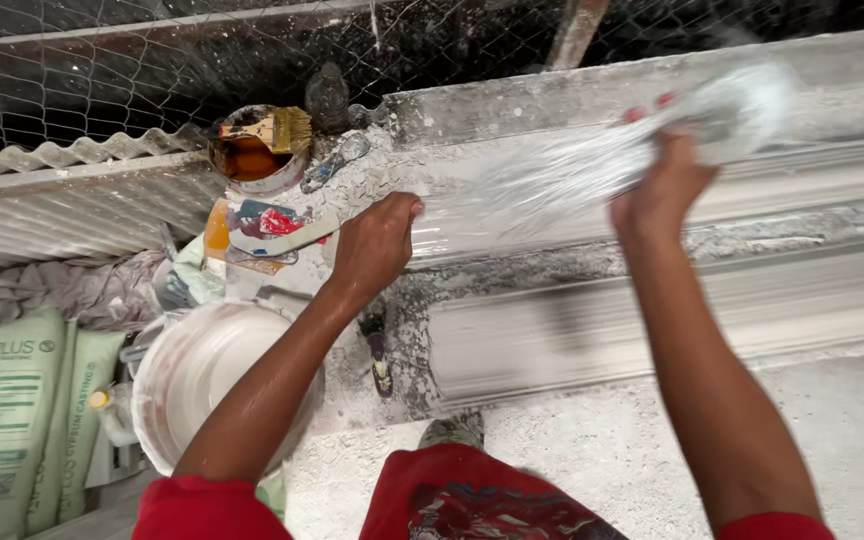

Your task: The person removes a bundle of white fibers from a bucket of water, then lays and smooths them onto a long, grooved surface. They use a small trowel to press the fibers into the grooves and smooth the surface, repeating the process along the length of the workpiece.

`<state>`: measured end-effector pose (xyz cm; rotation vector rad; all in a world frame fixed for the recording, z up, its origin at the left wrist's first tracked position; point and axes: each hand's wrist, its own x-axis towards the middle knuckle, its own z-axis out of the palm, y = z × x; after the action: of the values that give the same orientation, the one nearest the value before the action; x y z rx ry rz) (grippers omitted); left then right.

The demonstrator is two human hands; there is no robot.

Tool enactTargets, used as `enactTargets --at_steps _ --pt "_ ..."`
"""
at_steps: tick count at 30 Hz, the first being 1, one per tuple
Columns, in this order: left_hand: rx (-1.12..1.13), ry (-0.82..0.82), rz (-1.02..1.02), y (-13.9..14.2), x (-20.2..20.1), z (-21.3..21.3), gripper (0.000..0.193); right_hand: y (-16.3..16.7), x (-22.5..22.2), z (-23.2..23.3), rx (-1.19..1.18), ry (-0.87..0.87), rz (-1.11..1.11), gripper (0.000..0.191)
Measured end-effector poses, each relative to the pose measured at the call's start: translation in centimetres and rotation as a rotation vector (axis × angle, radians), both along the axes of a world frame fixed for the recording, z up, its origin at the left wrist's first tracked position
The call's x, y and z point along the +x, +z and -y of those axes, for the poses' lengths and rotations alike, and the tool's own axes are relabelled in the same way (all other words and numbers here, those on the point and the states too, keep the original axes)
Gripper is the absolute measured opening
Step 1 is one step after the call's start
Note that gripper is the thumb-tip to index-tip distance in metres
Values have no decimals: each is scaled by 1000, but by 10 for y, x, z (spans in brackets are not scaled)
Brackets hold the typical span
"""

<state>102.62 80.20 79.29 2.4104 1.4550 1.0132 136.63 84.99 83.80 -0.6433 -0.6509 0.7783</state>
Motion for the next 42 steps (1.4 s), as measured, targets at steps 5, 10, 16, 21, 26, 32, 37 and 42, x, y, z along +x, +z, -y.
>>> enactTargets --at_steps 5,10,16,21,26,32,37,42 --pt "-324 135 -529 -77 -34 -85 21 -10 71 -38 -112 -224 -41 47" --pt "-128 317 -733 -93 -28 -101 65 -65 59 -25 -128 -144 164 53" --pt "-549 -100 273 -49 58 -58 33 -87 -68 -23 -262 145 -37 47" --pt "-310 32 31 -62 22 -61 33 -53 -13 -49 -241 -34 -3 50" --pt "-424 63 -477 -88 -39 -65 22 -60 66 -47 -169 -97 -80 55" --pt "-403 276 -400 -48 -5 -56 53 -102 11 -12 -158 113 -20 50" --pt "-586 -80 395 -37 66 -26 45 -94 -66 -3 -265 239 -297 60" --pt "-322 71 88 -73 11 -44 42 -59 7 -30 -274 -70 -101 64"
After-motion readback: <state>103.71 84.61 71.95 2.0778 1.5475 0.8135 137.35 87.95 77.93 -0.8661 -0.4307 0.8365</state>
